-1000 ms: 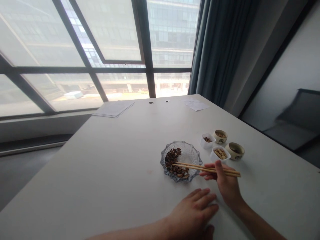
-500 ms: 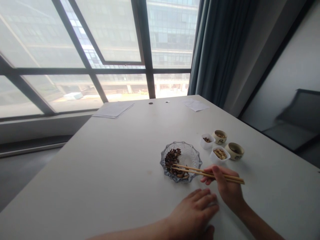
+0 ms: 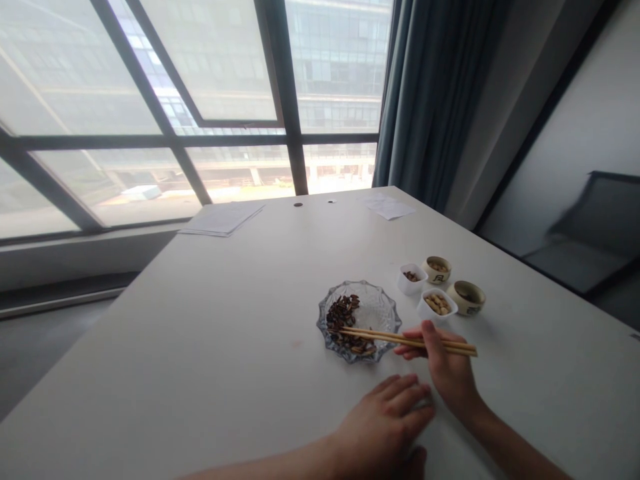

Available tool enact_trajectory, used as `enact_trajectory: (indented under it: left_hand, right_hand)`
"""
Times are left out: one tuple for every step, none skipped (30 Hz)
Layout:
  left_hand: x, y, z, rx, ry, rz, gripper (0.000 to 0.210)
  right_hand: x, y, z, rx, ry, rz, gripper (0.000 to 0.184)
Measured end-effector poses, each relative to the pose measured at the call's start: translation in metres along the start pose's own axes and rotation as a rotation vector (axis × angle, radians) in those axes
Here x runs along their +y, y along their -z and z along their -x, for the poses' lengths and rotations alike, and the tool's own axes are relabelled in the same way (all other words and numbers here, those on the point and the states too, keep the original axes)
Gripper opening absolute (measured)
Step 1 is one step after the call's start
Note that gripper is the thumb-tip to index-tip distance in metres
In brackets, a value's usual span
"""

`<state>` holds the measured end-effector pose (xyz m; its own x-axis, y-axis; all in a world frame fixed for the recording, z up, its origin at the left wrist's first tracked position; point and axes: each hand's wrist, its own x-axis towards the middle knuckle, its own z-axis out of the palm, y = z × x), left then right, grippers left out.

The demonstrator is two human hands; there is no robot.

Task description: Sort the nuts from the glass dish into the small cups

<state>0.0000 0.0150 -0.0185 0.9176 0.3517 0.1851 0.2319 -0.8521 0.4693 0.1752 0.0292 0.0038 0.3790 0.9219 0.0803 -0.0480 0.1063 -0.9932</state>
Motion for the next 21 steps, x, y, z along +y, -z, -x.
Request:
enact_trajectory:
  left_hand:
    - [0.000,0.000,0.000,0.002,0.003,0.000,0.052]
    - [0.000,-0.001,0.000,0.005,0.006,-0.001,0.052]
    - [-0.001,-0.002,0.001,0.007,0.009,-0.005,0.052]
    - [-0.002,-0.004,0.001,0.009,0.009,-0.010,0.052]
    - [-0.003,-0.006,0.001,0.011,0.007,-0.017,0.052]
    - [-0.005,-0.008,0.001,0.011,0.003,-0.025,0.053]
    - [-0.006,-0.009,0.001,0.012,0.000,-0.034,0.054]
    - [-0.008,-0.011,0.000,0.010,-0.001,-0.042,0.055]
    - [-0.009,-0.011,0.000,0.007,0.000,-0.047,0.056]
    - [-0.009,-0.012,0.000,0.002,0.004,-0.049,0.057]
    - [-0.009,-0.011,-0.001,-0.007,0.010,-0.048,0.057]
    - [-0.009,-0.011,-0.002,-0.016,0.019,-0.047,0.059]
    - [-0.008,-0.009,-0.002,-0.029,0.027,-0.047,0.061]
    - [-0.007,-0.008,-0.003,-0.046,0.037,-0.050,0.065]
    - [-0.005,-0.006,-0.003,-0.059,0.054,-0.060,0.069]
    - [-0.004,-0.005,-0.004,-0.070,0.062,-0.076,0.074]
    - [-0.004,-0.004,-0.004,-0.071,0.067,-0.088,0.076]
    - [-0.004,-0.003,-0.004,-0.063,0.068,-0.102,0.078]
    - [-0.004,-0.003,-0.004,-0.057,0.058,-0.112,0.078]
    - [-0.005,-0.003,-0.004,-0.044,0.052,-0.123,0.078]
    - [-0.006,-0.003,-0.004,-0.035,0.046,-0.131,0.078]
  right_hand:
    - [0.001,0.000,0.000,0.011,-0.009,-0.015,0.057]
    - [0.001,0.000,-0.001,0.023,-0.015,-0.032,0.057]
    - [0.000,0.000,-0.001,0.040,-0.017,-0.051,0.058]
    - [-0.001,0.001,-0.002,0.062,-0.015,-0.073,0.058]
    - [-0.004,0.004,-0.003,0.090,-0.010,-0.098,0.058]
    - [-0.008,0.007,-0.005,0.124,-0.003,-0.127,0.058]
    - [-0.012,0.012,-0.007,0.159,0.008,-0.156,0.058]
    - [-0.018,0.018,-0.009,0.197,0.022,-0.183,0.057]
    - [-0.025,0.027,-0.012,0.234,0.040,-0.207,0.057]
    - [-0.033,0.037,-0.016,0.275,0.064,-0.225,0.057]
    - [-0.040,0.049,-0.020,0.322,0.093,-0.233,0.057]
    - [-0.047,0.063,-0.024,0.370,0.123,-0.236,0.057]
    - [-0.054,0.078,-0.027,0.420,0.153,-0.232,0.058]
    - [-0.059,0.093,-0.031,0.468,0.185,-0.225,0.059]
    - [-0.063,0.109,-0.034,0.513,0.216,-0.216,0.059]
    - [-0.066,0.124,-0.037,0.558,0.247,-0.204,0.060]
    - [-0.067,0.138,-0.039,0.600,0.277,-0.192,0.060]
    - [-0.066,0.150,-0.041,0.640,0.306,-0.179,0.060]
    - [-0.064,0.161,-0.042,0.672,0.329,-0.164,0.060]
    - [-0.061,0.169,-0.043,0.691,0.340,-0.145,0.060]
    - [-0.057,0.176,-0.044,0.692,0.338,-0.120,0.060]
